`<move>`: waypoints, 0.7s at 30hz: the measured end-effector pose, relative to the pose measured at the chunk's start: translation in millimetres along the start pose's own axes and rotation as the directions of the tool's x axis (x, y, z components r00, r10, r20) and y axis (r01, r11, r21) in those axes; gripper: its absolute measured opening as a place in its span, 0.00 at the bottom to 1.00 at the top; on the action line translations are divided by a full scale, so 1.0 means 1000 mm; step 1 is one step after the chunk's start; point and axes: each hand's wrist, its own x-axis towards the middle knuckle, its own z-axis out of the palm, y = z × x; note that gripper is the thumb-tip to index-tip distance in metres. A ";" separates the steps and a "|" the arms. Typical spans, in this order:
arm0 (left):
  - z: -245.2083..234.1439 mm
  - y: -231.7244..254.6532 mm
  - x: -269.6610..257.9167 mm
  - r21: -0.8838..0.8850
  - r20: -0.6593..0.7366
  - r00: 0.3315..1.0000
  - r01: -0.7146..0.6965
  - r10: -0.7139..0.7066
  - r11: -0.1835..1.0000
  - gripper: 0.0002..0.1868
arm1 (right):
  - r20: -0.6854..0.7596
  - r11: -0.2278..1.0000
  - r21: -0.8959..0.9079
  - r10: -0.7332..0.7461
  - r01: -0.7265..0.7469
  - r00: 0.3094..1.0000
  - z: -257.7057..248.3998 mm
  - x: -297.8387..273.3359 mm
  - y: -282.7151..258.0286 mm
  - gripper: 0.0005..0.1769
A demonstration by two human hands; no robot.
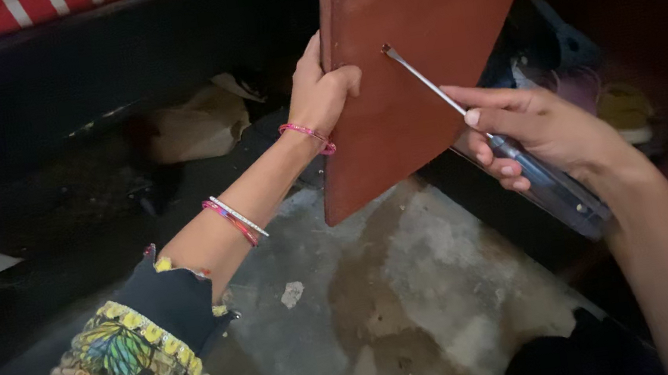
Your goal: The person uses a screwdriver to remove and reattach a knob to a wooden drawer. They then wipe the drawer with a cloth and place it back into a cabinet.
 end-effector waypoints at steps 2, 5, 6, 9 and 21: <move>0.004 0.003 -0.001 -0.009 -0.004 1.000 0.001 -0.001 1.000 0.33 | -0.082 0.997 -0.078 0.010 -0.017 0.997 0.003 -0.006 -0.006 0.31; 0.006 0.005 -0.004 0.011 -0.025 1.000 0.019 -0.018 1.000 0.32 | -0.137 0.939 -0.344 -0.065 0.014 0.988 0.008 -0.010 -0.008 0.30; 0.006 0.006 -0.005 0.023 -0.028 1.000 0.002 -0.002 1.000 0.33 | -0.139 0.892 -0.451 -0.104 0.031 0.985 0.010 -0.010 -0.006 0.30; 0.008 0.009 -0.008 0.033 -0.033 0.999 0.032 -0.031 0.999 0.32 | -0.294 0.701 -0.704 -0.142 -0.114 0.945 0.016 -0.008 0.007 0.29; -0.001 -0.013 0.000 0.043 0.032 0.996 -0.085 0.084 0.995 0.31 | -0.106 -0.043 -0.983 -0.666 -0.179 0.738 0.045 -0.008 0.040 0.30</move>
